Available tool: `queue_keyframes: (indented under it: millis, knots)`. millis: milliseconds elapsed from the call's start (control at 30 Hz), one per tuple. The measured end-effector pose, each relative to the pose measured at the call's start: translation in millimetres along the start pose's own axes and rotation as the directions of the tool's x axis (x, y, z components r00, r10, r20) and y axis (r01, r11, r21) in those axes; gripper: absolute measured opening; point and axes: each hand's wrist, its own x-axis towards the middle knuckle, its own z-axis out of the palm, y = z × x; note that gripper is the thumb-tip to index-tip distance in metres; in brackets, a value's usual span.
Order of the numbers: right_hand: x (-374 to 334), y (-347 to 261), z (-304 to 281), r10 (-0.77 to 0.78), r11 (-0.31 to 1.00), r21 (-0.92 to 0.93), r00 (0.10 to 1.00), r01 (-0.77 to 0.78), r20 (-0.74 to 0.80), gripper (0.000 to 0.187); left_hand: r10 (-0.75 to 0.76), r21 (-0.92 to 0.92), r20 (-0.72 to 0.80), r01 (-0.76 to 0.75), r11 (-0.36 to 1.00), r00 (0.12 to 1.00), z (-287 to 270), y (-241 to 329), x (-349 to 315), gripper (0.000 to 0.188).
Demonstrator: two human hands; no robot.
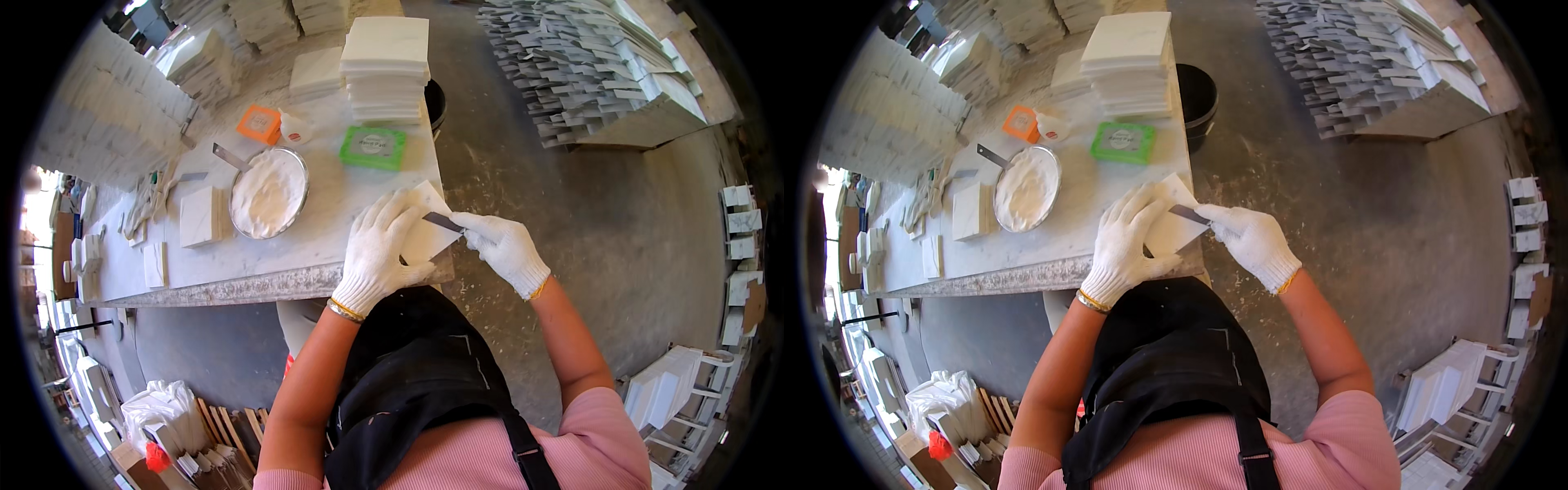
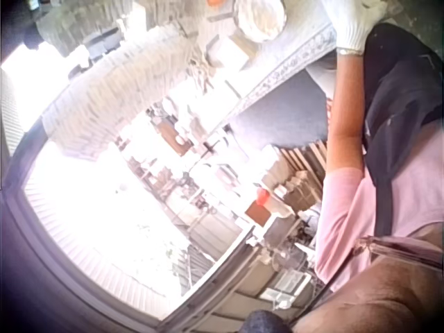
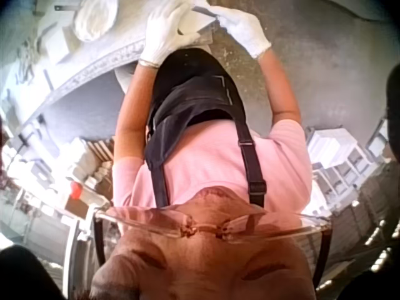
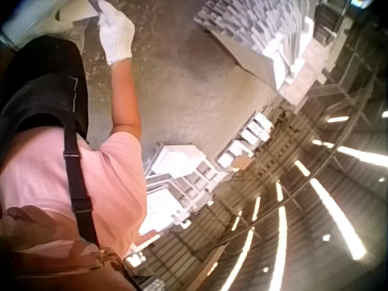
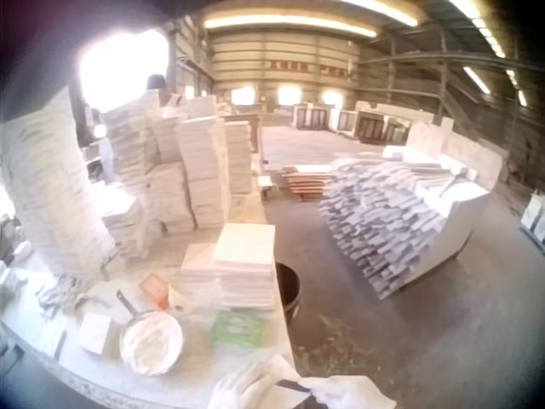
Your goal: The person applies a white paste to the edges of small white rectangular tiles using a metal spatula, then smooths and cleans the edges with a green sponge. The person handles tiles one at a time, repeating the process across multiple units.
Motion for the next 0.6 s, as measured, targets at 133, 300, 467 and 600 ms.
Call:
queue_keyframes:
  millis: [133, 300, 467, 600]
  knots:
    - [3, -5, -6, 0.055, 0.997, -0.058, 0.998, -0.054, 0.019, 0.037, -0.012, 0.004, -0.010, 0.012, 1.000, 1.000, 0, 2, 0, 0.078]
    - [-3, -11, -1, 0.116, 0.992, 0.045, 0.993, -0.115, -0.020, 0.033, -0.006, -0.006, 0.002, 0.006, 1.000, 1.000, -1, 3, 1, 0.078]
    - [-4, -14, -1, 0.093, 0.995, 0.033, 0.995, -0.092, -0.021, 0.031, -0.006, 0.018, 0.003, 0.006, 1.000, 1.000, 2, 1, -2, 0.078]
    - [-13, -18, 9, 0.051, 0.997, 0.066, 0.999, -0.050, -0.006, 0.031, -0.003, 0.026, 0.002, 0.003, 1.000, 1.000, 4, -1, -1, 0.079]
